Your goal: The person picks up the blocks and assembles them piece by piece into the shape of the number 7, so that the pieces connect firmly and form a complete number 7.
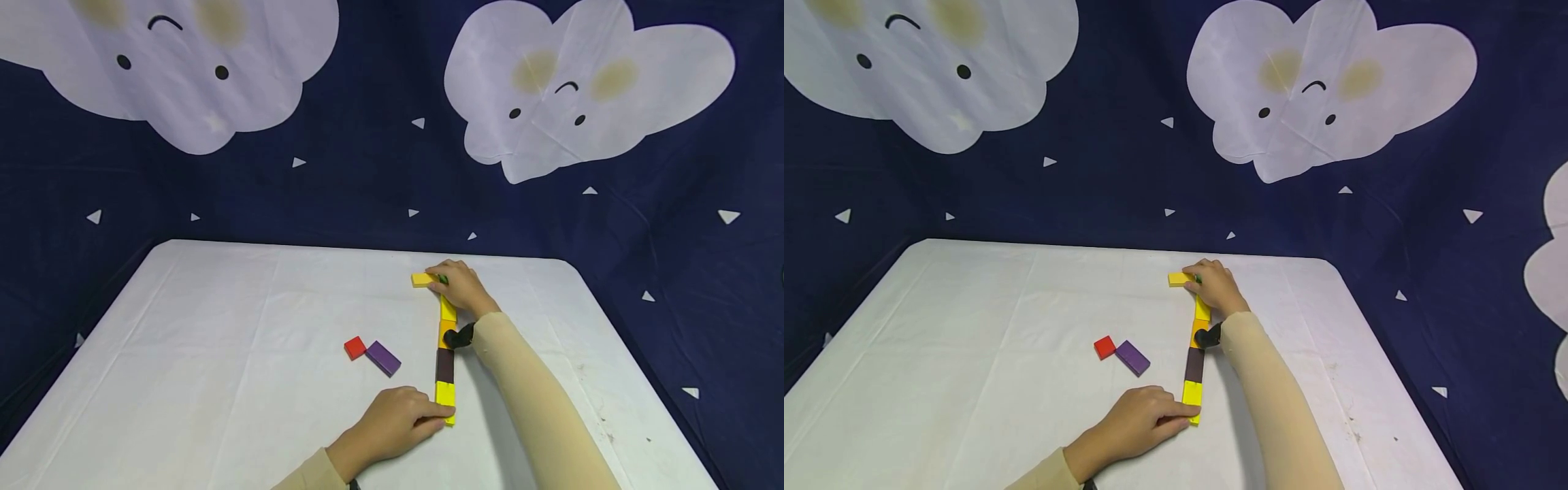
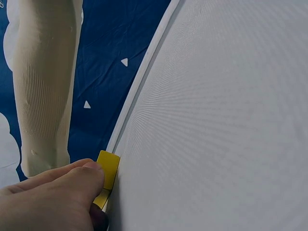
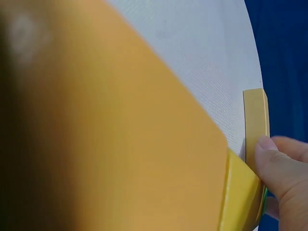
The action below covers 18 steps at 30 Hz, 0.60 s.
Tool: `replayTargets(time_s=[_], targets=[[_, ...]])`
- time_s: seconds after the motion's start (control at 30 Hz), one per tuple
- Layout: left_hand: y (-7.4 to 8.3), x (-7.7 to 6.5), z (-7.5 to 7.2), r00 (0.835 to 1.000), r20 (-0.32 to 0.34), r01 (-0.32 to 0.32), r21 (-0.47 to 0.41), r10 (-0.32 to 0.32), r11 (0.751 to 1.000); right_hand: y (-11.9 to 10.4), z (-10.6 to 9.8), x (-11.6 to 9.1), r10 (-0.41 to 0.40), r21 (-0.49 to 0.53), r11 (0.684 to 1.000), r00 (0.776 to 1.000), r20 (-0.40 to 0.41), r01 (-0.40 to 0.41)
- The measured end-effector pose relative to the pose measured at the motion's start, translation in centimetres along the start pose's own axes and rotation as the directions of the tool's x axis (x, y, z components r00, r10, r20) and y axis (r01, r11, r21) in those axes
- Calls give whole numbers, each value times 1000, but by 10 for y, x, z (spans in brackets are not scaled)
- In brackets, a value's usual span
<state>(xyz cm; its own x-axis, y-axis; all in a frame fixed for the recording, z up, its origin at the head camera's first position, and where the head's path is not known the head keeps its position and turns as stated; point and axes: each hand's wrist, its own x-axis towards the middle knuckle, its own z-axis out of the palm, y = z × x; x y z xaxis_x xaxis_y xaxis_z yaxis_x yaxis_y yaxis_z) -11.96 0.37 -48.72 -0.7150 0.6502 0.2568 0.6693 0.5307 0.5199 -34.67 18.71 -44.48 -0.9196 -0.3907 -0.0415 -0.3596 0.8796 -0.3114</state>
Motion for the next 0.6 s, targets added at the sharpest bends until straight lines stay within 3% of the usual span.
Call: replayTargets(time_s=[0.6], targets=[[-2, 0, 1, 1000, 9, -2, -1, 2, 1000, 6, 3, 1, 9, 37, 999, 1000, 19, -9]])
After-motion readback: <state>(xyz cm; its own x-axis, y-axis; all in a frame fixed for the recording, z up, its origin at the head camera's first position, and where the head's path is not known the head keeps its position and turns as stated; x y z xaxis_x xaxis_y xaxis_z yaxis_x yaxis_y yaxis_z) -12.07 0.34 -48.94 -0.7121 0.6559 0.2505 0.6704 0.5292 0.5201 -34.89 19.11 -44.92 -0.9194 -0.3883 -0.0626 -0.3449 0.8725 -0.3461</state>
